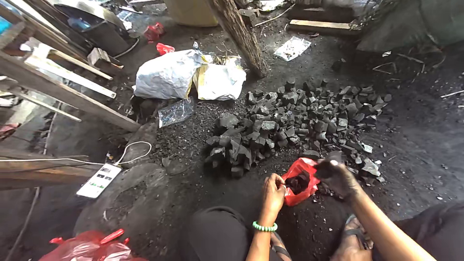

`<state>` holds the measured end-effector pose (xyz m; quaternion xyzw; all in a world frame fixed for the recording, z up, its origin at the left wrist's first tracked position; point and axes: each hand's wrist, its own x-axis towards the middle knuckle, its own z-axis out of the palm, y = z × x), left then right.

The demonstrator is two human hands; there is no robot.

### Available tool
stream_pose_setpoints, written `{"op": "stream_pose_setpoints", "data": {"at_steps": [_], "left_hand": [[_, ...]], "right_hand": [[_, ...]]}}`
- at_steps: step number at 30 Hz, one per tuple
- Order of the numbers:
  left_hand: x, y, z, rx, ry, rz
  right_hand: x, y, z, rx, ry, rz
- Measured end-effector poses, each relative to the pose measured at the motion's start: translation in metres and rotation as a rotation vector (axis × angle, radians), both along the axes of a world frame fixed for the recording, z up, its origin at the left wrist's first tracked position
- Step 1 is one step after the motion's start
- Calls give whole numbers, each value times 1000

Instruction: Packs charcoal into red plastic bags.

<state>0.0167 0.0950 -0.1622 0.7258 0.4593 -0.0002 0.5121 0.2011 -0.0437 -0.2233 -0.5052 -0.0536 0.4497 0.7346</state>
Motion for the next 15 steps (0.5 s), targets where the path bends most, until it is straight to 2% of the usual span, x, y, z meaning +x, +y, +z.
{"op": "stream_pose_setpoints", "data": {"at_steps": [2,5,6,8,10,12,13,15], "left_hand": [[0,0,1,7,5,-6],[-3,1,2,14,31,-40],[-5,1,3,27,54,-61],[-9,1,6,74,108,-123],[-14,0,9,91,183,-202],[-18,-1,12,92,261,-262],[-19,-1,15,74,314,-287],[-20,-1,18,43,418,-322]], "right_hand": [[-17,18,-9,-77,-217,311],[-18,46,-9,-553,-881,976],[-15,51,-2,-598,-926,1054],[3,48,16,-466,-765,899],[31,40,20,-434,-610,594],[70,31,-2,-661,-754,353],[89,25,-15,-811,-855,295],[113,16,-33,-1034,-983,318]]}}
